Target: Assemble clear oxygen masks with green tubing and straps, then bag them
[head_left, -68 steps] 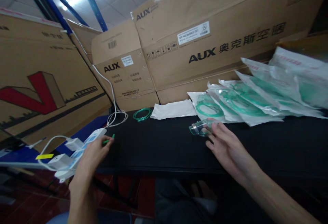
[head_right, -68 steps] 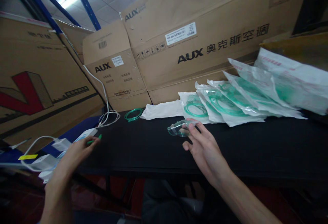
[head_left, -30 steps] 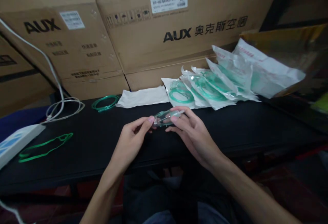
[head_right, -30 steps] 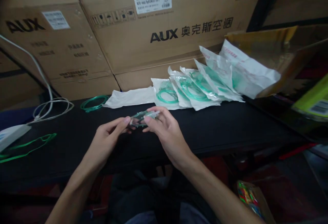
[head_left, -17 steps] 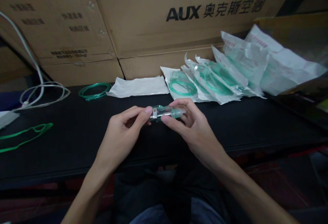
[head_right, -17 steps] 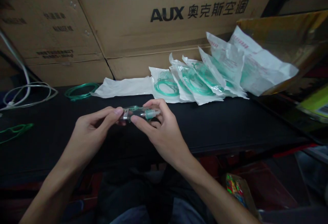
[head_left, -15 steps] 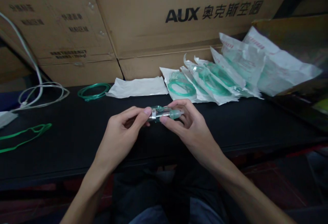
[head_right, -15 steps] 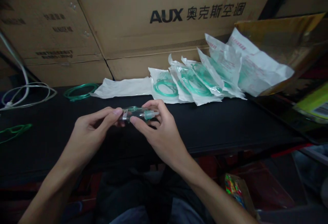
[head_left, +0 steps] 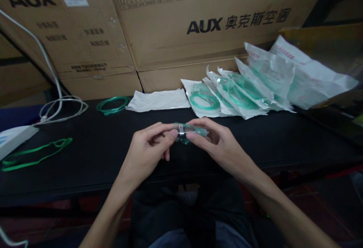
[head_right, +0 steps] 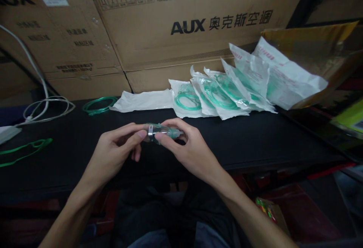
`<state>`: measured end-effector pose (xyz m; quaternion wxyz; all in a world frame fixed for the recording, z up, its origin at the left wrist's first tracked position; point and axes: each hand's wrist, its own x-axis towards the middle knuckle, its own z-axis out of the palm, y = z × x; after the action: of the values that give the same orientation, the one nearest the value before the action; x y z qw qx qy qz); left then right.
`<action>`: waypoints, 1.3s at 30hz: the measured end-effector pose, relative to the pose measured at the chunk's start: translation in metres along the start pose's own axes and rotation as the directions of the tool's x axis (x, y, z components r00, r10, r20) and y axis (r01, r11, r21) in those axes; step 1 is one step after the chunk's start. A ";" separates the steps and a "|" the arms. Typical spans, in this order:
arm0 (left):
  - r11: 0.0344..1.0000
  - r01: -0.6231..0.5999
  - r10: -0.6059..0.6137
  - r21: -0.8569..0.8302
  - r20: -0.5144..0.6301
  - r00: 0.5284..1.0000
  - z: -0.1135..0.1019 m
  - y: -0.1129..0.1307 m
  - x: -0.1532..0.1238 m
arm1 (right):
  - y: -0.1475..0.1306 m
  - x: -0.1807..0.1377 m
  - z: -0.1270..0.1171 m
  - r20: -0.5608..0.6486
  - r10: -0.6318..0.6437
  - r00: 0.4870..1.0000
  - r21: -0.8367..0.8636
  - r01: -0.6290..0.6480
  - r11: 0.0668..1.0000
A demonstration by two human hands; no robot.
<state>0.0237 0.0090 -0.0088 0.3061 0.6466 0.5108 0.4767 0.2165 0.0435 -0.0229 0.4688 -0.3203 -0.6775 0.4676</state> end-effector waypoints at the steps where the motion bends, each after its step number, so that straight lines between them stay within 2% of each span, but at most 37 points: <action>1: 1.000 0.002 -0.002 -0.005 0.003 1.000 0.000 -0.001 0.000 | 0.000 -0.001 0.001 -0.003 -0.005 1.000 -0.016 0.005 1.000; 6: 0.999 0.038 -0.036 -0.024 0.054 0.998 0.002 0.000 -0.001 | 0.001 -0.002 0.002 -0.001 -0.022 1.000 -0.056 0.022 0.998; 11: 0.998 0.054 -0.052 -0.035 0.054 0.997 0.003 0.001 -0.003 | 0.003 -0.002 0.001 0.005 -0.023 1.000 -0.037 0.024 0.999; 17: 0.999 0.039 -0.038 -0.015 0.053 0.998 0.004 0.001 -0.004 | 0.004 -0.004 0.001 0.028 -0.030 0.999 -0.012 0.030 0.999; 27: 0.997 0.005 -0.012 0.075 0.086 0.996 0.006 0.002 -0.002 | 0.002 -0.005 0.005 -0.012 -0.046 0.999 -0.039 0.045 0.998; 31: 0.997 0.012 -0.015 0.076 0.032 0.999 0.006 0.000 -0.002 | 0.000 -0.004 0.005 -0.064 -0.068 0.996 -0.075 0.063 0.995; 36: 0.995 -0.012 0.025 0.097 -0.138 0.990 0.007 0.000 -0.004 | 0.001 -0.003 0.003 -0.153 -0.104 0.983 -0.124 0.085 0.989; 39: 0.988 -0.030 0.040 0.155 -0.062 0.997 0.008 0.002 -0.005 | 0.002 -0.004 0.004 -0.173 -0.101 0.980 -0.128 0.079 0.989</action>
<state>0.0318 0.0049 -0.0116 0.2301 0.6613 0.5442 0.4622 0.2142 0.0400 -0.0267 0.5283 -0.3575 -0.6735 0.3735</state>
